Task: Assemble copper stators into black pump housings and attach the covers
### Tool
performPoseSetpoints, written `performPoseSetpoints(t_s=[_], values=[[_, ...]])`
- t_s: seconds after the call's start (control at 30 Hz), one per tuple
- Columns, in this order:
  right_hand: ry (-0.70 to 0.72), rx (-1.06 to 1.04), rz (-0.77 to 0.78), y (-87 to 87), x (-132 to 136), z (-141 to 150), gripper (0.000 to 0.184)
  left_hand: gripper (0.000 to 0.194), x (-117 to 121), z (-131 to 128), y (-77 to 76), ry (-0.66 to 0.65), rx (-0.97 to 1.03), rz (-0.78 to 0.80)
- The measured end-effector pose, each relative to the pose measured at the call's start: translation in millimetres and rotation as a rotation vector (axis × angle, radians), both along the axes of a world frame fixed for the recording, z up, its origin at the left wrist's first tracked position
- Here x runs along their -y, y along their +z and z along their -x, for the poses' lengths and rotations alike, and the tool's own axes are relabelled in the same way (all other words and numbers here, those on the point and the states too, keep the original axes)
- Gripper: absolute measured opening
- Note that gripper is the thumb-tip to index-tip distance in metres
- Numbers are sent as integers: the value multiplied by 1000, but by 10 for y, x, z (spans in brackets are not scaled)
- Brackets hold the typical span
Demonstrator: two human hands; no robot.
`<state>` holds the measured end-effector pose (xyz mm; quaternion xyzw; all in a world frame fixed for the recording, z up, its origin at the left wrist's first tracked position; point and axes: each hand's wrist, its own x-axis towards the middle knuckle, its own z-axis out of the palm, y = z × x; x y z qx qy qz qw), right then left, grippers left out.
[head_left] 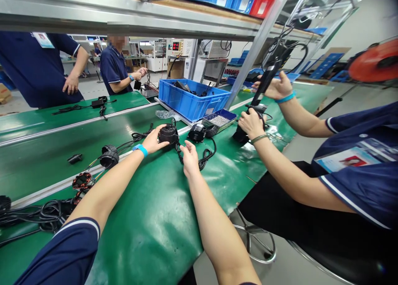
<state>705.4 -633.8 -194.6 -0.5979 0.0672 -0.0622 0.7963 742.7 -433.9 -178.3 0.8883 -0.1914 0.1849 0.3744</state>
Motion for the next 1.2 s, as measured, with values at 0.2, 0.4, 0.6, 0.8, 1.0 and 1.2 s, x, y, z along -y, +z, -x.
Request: performPoseSetpoints(t_s=[0.2,0.4,0.6,0.8,1.0,1.2], values=[[6,3,12,-15,0,-1,59,85,-65,5,11,-6,18,-14],[3,28,55,-38,2,-12,59,87,0,72,72,32,51,-26],[-44,104,104,25,-7,32,66,50,-727,302,610,413,57,-78],[-37,177,113,32,-51,72,67,32,-2110,872,768,808,-321,-322],[-49,260,177,-34,-109,52,65,36,-2381,1314,301,719,-521,-471],[141,448,317,204,-162,356,48,57,-1881,1411,608,738,-313,-462]])
